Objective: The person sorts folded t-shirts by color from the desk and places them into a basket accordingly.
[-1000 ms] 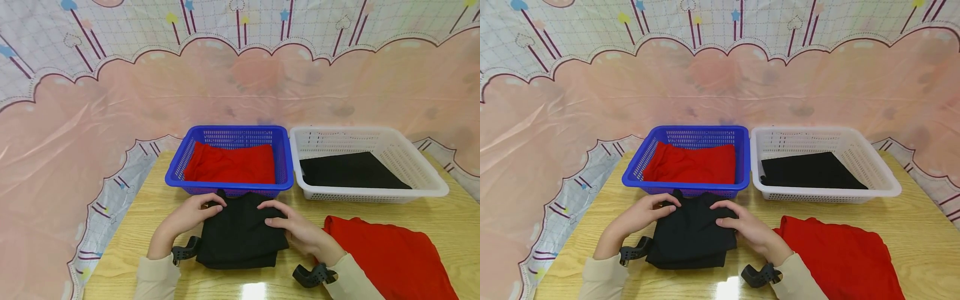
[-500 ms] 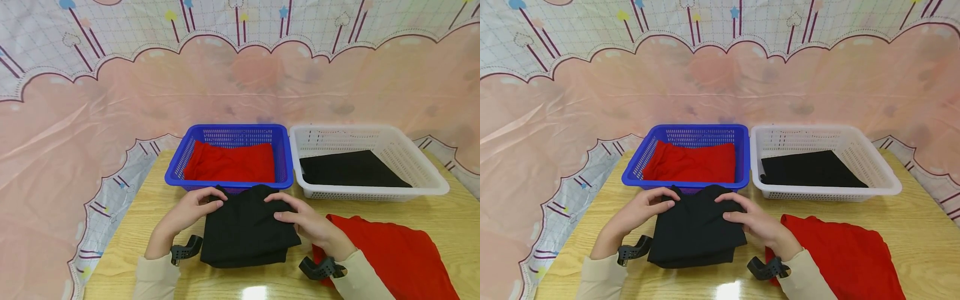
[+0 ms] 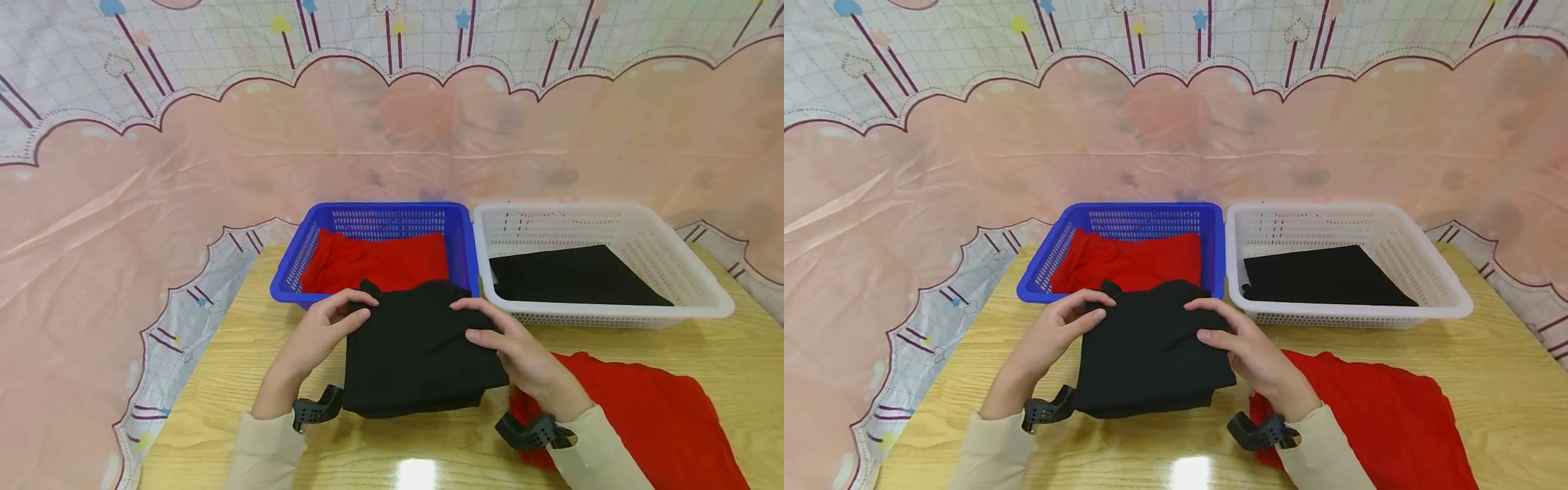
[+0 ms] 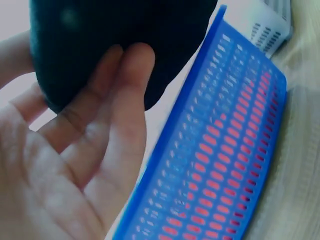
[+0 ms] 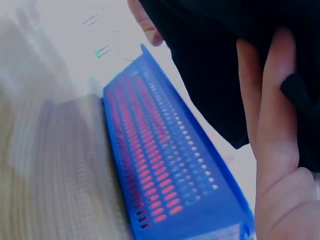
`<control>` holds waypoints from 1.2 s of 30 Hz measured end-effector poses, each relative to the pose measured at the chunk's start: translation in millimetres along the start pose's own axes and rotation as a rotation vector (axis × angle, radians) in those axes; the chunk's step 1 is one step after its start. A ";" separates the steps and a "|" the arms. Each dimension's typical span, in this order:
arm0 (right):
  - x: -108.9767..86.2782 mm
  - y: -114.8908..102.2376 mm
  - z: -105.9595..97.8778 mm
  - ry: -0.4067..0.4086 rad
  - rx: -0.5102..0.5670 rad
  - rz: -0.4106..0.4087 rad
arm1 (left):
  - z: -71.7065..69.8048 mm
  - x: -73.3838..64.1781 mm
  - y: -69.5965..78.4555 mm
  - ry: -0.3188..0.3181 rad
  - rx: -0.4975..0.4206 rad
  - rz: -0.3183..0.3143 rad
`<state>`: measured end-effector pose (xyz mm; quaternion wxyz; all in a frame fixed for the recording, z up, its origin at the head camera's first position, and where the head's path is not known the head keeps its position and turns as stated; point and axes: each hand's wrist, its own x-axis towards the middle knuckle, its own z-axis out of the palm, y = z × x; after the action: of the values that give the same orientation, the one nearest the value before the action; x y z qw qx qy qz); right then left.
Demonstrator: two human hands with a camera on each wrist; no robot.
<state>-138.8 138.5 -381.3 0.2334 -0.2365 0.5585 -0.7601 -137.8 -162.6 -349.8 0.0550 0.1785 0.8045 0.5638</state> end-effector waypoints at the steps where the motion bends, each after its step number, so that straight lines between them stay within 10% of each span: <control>1: -1.0 -0.7 -1.4 -0.013 0.029 -0.020 | 1.0 1.3 -1.8 -0.021 0.006 -0.006; 12: -5.0 -15.9 -12.2 0.008 0.180 -0.123 | 9.5 12.1 16.3 -0.267 0.005 0.001; 20: -5.4 -27.6 -22.0 -0.043 0.260 -0.229 | 22.2 34.3 32.2 -0.181 -0.023 0.028; 36: -2.1 -46.8 -35.7 -0.166 0.474 -0.465 | 47.0 45.8 79.7 -0.045 -0.421 0.137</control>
<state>-163.6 178.7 -346.1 0.1473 -0.3578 0.2768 -0.8796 -148.8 -81.0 -287.6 0.0708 0.2298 0.6537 0.7175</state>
